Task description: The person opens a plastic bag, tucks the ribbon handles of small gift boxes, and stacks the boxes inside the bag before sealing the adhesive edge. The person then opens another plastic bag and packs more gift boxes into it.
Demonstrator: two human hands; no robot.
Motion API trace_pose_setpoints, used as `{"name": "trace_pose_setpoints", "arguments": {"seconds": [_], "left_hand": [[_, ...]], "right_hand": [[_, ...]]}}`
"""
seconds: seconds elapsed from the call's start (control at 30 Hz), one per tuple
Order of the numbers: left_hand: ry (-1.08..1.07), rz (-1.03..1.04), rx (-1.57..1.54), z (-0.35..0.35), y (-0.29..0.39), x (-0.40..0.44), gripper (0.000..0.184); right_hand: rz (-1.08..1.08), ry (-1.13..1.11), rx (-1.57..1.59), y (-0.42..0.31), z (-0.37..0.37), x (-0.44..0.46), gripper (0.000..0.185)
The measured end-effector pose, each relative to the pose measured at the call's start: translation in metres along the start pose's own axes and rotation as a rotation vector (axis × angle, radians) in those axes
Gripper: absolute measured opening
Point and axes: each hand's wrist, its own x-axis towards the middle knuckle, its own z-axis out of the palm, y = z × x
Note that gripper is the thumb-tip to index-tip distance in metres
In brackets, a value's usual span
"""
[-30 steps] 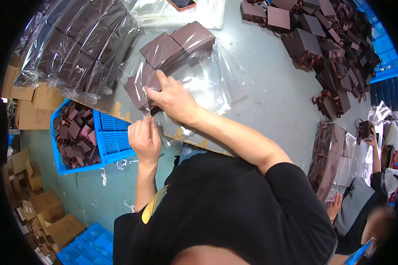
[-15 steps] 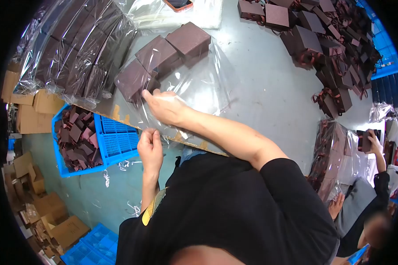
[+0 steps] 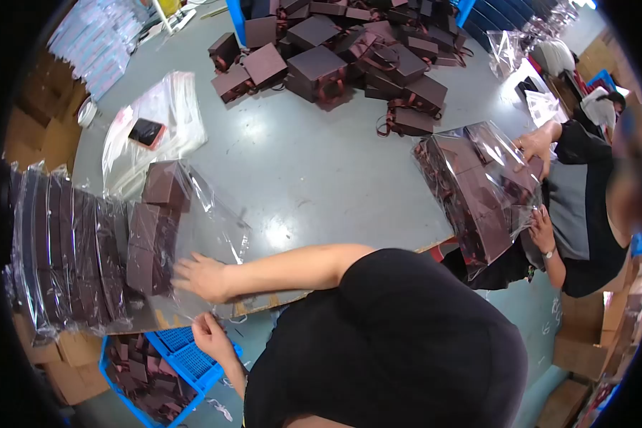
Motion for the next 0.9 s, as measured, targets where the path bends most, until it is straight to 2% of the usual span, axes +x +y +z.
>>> {"name": "trace_pose_setpoints", "arguments": {"seconds": [0.07,0.13,0.17,0.27,0.3,0.33,0.37,0.4,0.43,0.5,0.7,0.73,0.77,0.8,0.83,0.87,0.9], "left_hand": [[0.031,-0.040,-0.066,0.007,0.005,-0.001,0.012],[0.022,-0.106,-0.170,0.008,0.000,-0.001,0.014],[0.012,-0.093,-0.181,0.008,-0.003,0.001,0.013],[-0.004,-0.086,-0.187,0.005,-0.003,0.000,0.011],[-0.006,-0.098,-0.175,0.004,-0.001,0.001,0.011],[-0.007,-0.108,-0.167,0.005,0.002,0.002,0.011],[-0.006,-0.113,-0.191,0.006,0.003,0.003,0.011],[-0.005,-0.120,-0.213,0.006,0.003,0.003,0.012],[-0.004,-0.129,-0.235,0.006,0.002,0.002,0.012],[0.009,-0.118,-0.195,0.008,-0.003,0.003,0.011],[-0.010,-0.146,-0.213,0.007,-0.001,0.002,0.011],[-0.010,-0.151,-0.208,0.007,-0.002,0.002,0.011],[-0.013,-0.149,-0.209,0.007,-0.001,0.001,0.011],[-0.016,-0.151,-0.211,0.008,-0.001,0.001,0.011],[-0.022,-0.153,-0.209,0.006,-0.001,0.001,0.012],[-0.026,-0.156,-0.154,0.004,-0.008,0.002,0.020],[-0.010,-0.117,-0.045,0.003,0.002,0.001,0.025]], "right_hand": [[0.075,-0.785,0.483,0.010,-0.074,0.004,0.046],[0.283,-0.926,0.984,0.046,-0.167,0.013,0.038],[0.458,-0.637,0.971,0.068,-0.198,0.005,0.026],[0.726,0.057,0.266,0.190,-0.253,-0.011,0.028],[0.710,0.281,0.030,0.240,-0.267,-0.015,0.034],[0.810,0.279,-0.246,0.264,-0.290,-0.012,0.046],[0.869,0.301,-0.316,0.299,-0.303,-0.018,0.064],[0.990,0.183,-0.382,0.322,-0.312,-0.024,0.080],[1.092,-0.062,-0.364,0.334,-0.322,-0.024,0.095],[1.137,-0.231,-0.247,0.347,-0.324,-0.022,0.107],[1.023,-0.430,-0.259,0.323,-0.299,0.001,0.114],[1.084,-0.509,-0.099,0.298,-0.297,0.006,0.112],[1.005,-0.573,-0.195,0.265,-0.289,0.007,0.110],[0.975,-0.737,-0.225,0.231,-0.279,0.010,0.099],[0.998,-0.664,-0.116,0.213,-0.252,-0.012,0.086],[1.024,-0.606,-0.129,0.177,-0.243,-0.015,0.078],[0.939,-0.517,-0.208,0.151,-0.233,-0.023,0.078]]}}
